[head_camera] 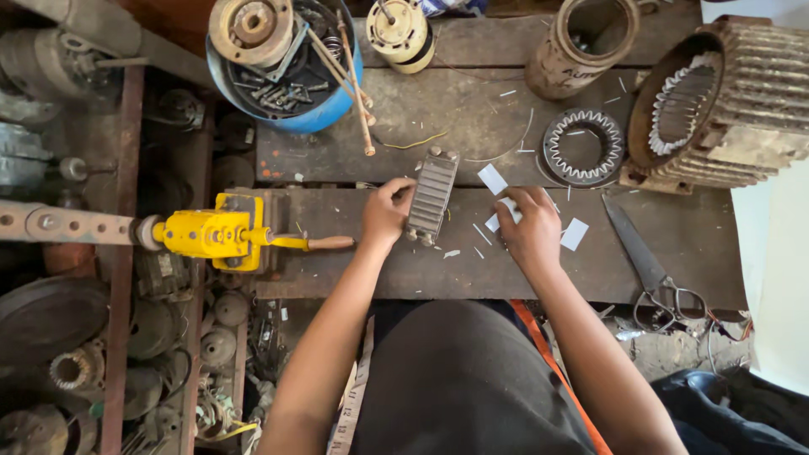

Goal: The person inserts small white rectangular pieces into the slots of a cylindrical metal motor stator held in a yellow bench vise. They repeatedly pick up pieces from the workbench and place them into the stator's grooves.

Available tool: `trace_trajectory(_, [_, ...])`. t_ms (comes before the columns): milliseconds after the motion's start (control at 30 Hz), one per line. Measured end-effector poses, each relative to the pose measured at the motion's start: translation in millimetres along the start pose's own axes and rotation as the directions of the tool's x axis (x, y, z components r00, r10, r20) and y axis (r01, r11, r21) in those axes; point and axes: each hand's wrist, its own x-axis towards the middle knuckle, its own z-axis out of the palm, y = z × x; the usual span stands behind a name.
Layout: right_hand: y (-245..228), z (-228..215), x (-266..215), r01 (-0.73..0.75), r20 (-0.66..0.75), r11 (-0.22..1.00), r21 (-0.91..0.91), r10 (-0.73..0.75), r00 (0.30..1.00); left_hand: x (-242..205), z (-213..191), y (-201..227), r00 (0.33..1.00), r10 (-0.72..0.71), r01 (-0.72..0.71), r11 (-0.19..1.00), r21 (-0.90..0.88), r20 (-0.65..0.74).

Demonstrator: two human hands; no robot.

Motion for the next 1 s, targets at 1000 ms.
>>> trace_trajectory(1000, [8, -26, -62, -0.273, 0.154, 0.944, 0.185, 0.247, 0.957, 5, -29, 10, 0.958, 0.172, -0.234, 0.933, 0.274, 0.23])
